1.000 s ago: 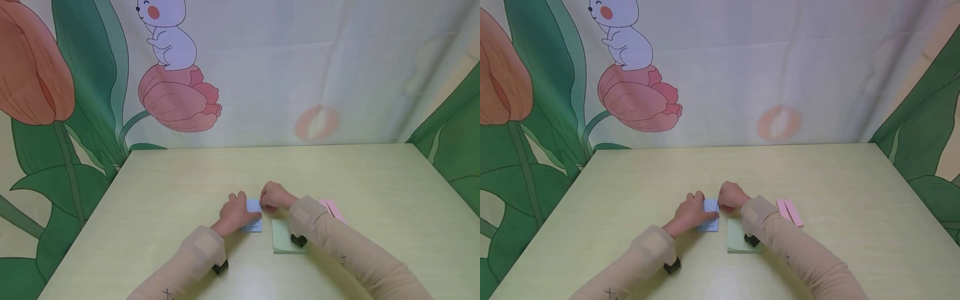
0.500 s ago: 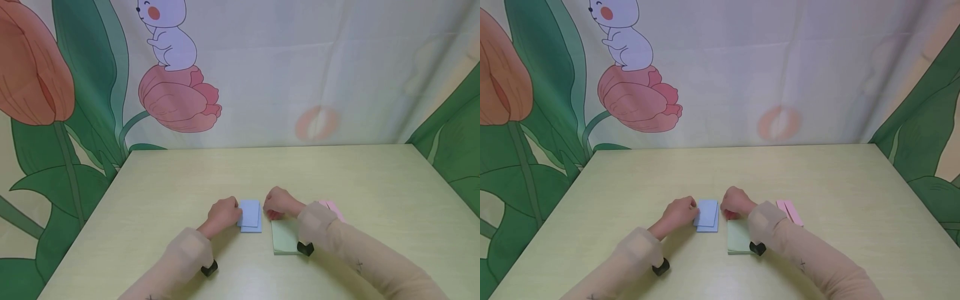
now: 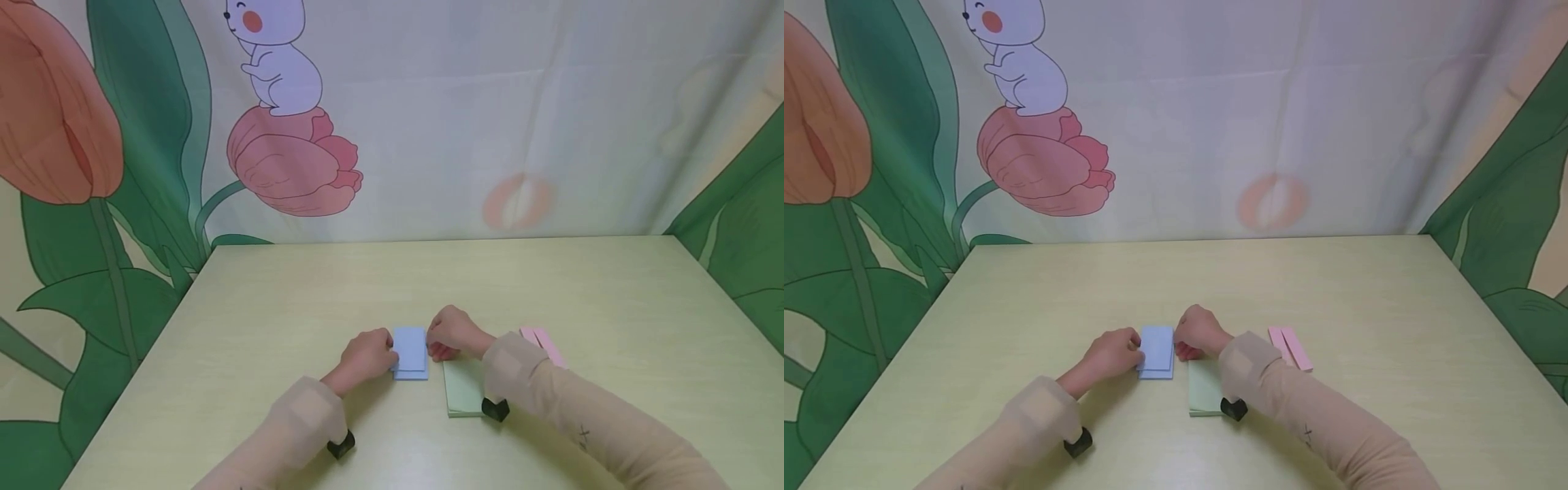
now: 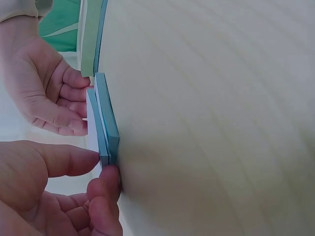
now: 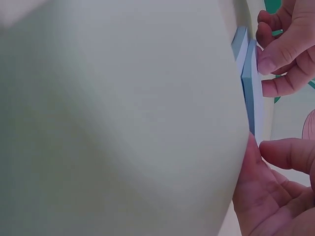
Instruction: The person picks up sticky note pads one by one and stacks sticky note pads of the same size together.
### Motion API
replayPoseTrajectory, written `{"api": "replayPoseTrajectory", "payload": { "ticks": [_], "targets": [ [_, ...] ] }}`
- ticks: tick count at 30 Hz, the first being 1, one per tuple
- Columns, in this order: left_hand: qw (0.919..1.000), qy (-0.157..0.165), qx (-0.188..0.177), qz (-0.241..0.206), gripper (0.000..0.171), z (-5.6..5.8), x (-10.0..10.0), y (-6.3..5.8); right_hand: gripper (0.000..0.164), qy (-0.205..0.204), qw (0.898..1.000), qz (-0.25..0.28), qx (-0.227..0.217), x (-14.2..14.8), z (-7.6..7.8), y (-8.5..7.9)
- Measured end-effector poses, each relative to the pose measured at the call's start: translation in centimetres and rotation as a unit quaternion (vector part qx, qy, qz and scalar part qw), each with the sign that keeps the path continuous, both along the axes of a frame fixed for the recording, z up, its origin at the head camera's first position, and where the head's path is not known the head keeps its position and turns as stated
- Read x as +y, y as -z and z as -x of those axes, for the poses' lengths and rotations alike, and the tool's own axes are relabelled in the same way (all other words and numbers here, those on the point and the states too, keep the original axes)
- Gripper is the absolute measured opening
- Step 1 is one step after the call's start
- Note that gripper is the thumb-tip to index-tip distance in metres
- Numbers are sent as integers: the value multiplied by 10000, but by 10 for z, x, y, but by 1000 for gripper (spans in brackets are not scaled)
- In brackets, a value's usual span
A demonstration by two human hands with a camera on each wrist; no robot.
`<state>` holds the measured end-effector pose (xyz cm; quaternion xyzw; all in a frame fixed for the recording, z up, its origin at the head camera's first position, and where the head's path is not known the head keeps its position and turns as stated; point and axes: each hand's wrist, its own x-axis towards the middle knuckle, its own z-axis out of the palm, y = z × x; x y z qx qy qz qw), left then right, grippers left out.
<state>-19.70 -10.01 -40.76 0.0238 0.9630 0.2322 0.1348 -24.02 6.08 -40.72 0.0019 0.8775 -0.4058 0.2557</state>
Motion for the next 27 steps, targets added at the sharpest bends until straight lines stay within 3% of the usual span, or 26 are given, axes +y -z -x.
{"api": "replayPoseTrajectory", "payload": {
  "ticks": [19, 24, 27],
  "targets": [
    [9999, 130, 43, -64, 24, -4, 2, 1, 13, 87, 9997, 203, -63, 0, 2, 3],
    [9995, 49, 293, 88, 24, -6, 3, -3, 11, -293, 9972, -207, 650, 3, 7, 1],
    [9973, 237, 686, 138, 19, -8, 6, -7, 12, -601, 9863, -612, 1412, 3, 12, -2]
  ]
}}
